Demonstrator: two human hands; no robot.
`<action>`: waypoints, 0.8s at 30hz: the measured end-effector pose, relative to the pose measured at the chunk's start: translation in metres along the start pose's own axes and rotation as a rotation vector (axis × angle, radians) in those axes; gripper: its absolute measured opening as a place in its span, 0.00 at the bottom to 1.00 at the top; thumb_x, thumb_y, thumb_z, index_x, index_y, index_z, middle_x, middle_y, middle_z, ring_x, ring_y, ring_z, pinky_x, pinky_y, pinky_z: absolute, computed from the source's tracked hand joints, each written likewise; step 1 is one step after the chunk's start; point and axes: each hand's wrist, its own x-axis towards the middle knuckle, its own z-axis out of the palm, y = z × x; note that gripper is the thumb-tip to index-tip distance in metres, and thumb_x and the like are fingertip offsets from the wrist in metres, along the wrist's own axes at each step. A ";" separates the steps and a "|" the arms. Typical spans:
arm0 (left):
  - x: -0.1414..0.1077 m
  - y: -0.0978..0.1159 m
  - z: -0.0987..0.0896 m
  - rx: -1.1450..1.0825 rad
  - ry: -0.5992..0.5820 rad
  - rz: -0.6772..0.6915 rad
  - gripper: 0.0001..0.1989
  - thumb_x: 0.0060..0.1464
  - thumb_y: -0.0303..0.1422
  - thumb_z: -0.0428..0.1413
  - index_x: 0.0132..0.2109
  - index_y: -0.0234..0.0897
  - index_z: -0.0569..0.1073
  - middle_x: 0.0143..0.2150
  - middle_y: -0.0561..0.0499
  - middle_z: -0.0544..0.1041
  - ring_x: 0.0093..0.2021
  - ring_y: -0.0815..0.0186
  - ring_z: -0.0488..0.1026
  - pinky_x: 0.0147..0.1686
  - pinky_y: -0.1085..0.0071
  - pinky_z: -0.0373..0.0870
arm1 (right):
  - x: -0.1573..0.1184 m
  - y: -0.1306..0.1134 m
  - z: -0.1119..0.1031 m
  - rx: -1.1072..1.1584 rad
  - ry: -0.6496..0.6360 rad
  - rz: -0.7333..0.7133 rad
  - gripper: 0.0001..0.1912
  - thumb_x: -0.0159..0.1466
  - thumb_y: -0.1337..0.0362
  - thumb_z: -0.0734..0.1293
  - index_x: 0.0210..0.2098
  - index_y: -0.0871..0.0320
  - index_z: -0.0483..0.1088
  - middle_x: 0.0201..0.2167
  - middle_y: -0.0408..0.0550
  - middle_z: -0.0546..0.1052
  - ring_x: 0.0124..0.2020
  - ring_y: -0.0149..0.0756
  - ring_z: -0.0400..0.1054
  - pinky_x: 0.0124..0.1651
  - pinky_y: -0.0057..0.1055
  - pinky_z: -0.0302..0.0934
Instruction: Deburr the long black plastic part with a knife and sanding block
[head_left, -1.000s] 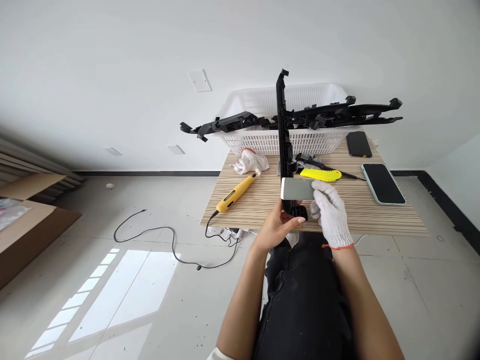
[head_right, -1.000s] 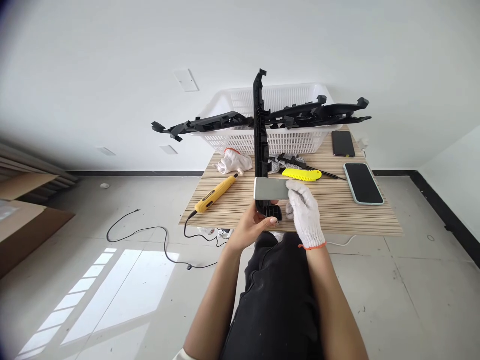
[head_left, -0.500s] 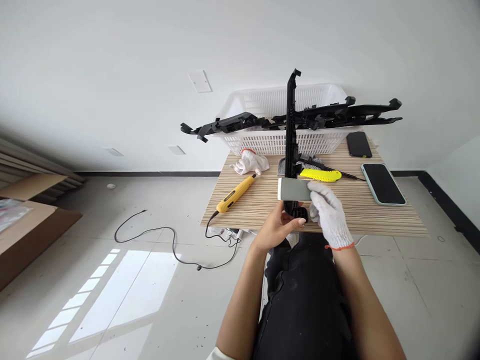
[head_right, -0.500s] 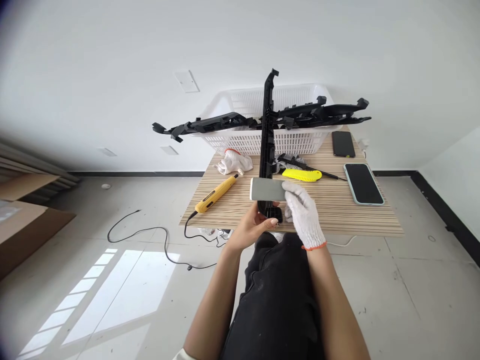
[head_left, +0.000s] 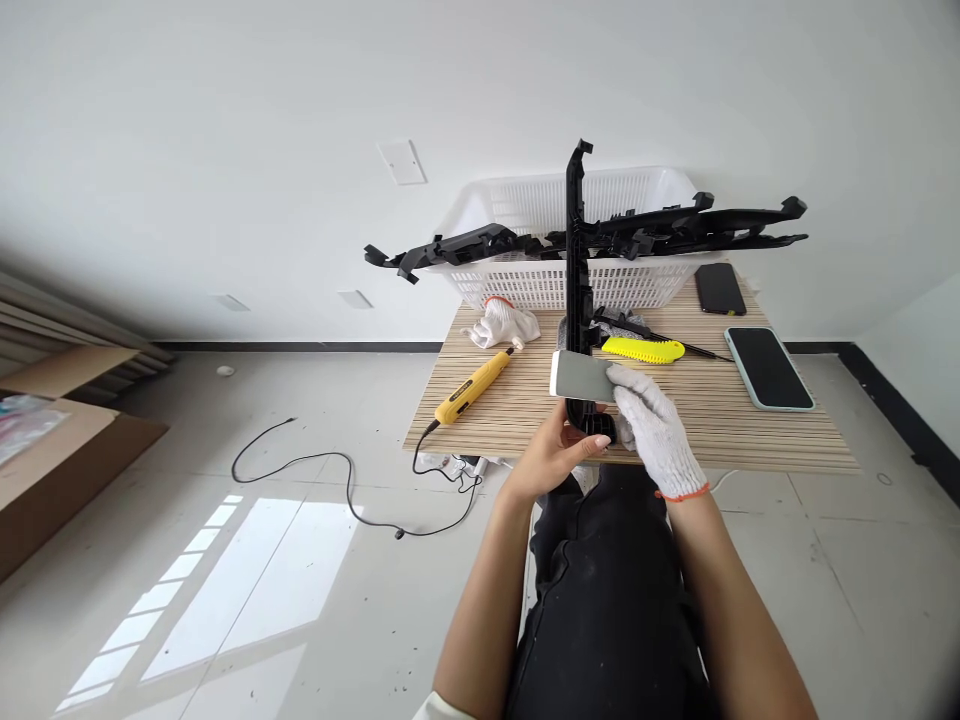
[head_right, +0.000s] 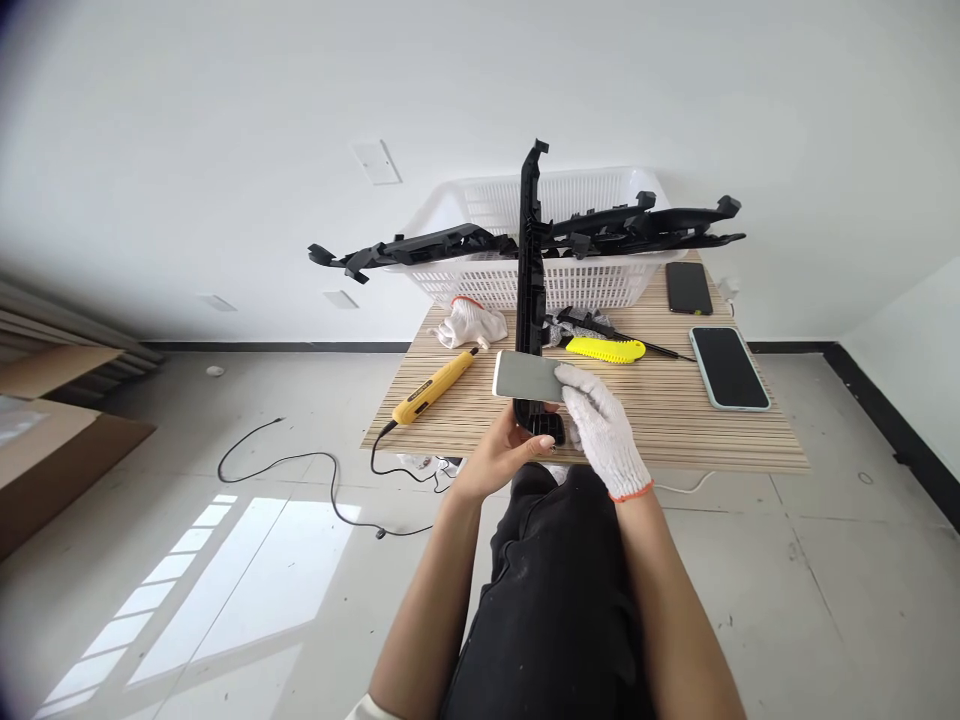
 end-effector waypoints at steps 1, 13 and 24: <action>0.000 0.000 0.000 -0.006 -0.001 -0.008 0.24 0.53 0.40 0.63 0.53 0.39 0.67 0.56 0.44 0.72 0.38 0.68 0.74 0.40 0.68 0.74 | 0.000 0.001 0.000 0.029 0.027 0.004 0.17 0.61 0.54 0.67 0.47 0.51 0.74 0.15 0.35 0.62 0.14 0.25 0.52 0.14 0.23 0.47; 0.000 0.000 0.000 -0.056 -0.017 -0.016 0.23 0.52 0.37 0.64 0.52 0.38 0.67 0.52 0.45 0.73 0.35 0.70 0.74 0.38 0.68 0.75 | 0.004 0.006 0.000 0.062 0.139 -0.024 0.16 0.62 0.54 0.67 0.47 0.49 0.74 0.20 0.38 0.70 0.18 0.28 0.60 0.18 0.25 0.55; 0.001 -0.002 0.001 -0.104 -0.015 -0.028 0.23 0.52 0.36 0.64 0.52 0.38 0.65 0.57 0.44 0.71 0.34 0.71 0.77 0.39 0.69 0.77 | 0.002 0.004 -0.001 -0.012 0.021 -0.029 0.16 0.61 0.55 0.68 0.47 0.51 0.76 0.24 0.42 0.73 0.22 0.30 0.64 0.21 0.26 0.59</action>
